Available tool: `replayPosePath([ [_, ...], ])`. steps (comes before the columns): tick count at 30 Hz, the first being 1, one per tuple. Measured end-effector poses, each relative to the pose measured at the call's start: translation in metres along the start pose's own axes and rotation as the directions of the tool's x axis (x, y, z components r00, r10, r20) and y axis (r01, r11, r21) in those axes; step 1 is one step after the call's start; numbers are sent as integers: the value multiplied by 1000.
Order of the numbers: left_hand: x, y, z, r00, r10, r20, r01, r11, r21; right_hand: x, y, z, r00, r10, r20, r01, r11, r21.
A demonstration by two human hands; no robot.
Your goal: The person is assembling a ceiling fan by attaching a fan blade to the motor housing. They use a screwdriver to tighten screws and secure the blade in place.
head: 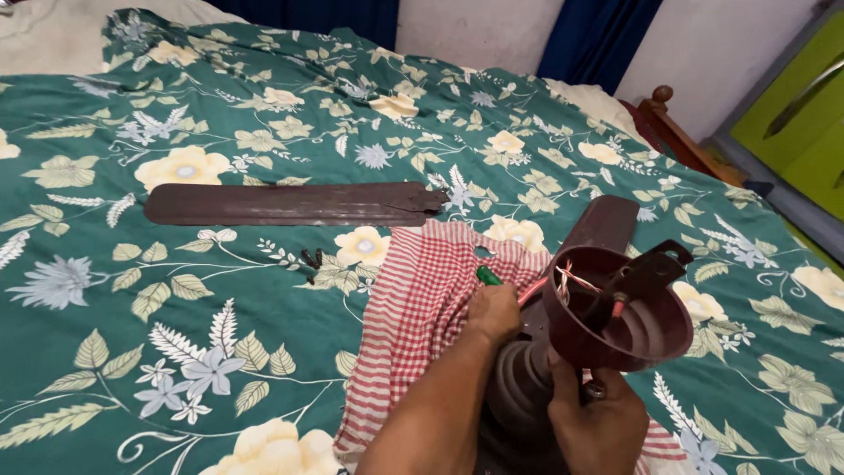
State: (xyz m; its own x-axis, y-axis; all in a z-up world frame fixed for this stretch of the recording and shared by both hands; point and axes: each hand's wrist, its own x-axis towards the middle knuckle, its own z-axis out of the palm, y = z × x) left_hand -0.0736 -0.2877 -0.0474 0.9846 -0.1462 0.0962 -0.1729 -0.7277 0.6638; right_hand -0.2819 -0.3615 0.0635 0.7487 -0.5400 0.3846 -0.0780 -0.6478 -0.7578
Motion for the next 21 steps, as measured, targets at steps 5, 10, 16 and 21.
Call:
replayPosePath([
  [5,5,1,-17,991,-84,107,93,992,-89,-4,-2,-3,1000,-23,17,19,985,173],
  [10,-8,-2,-41,980,-157,119,181,956,-230,-9,5,-8,998,-69,0,68,990,122],
  [16,-6,3,-58,940,-340,24,333,902,-276,-17,10,-12,993,-94,-74,104,983,148],
  [21,-13,-24,-64,861,-499,-96,471,854,-219,-18,16,-18,966,-250,-56,256,955,150],
])
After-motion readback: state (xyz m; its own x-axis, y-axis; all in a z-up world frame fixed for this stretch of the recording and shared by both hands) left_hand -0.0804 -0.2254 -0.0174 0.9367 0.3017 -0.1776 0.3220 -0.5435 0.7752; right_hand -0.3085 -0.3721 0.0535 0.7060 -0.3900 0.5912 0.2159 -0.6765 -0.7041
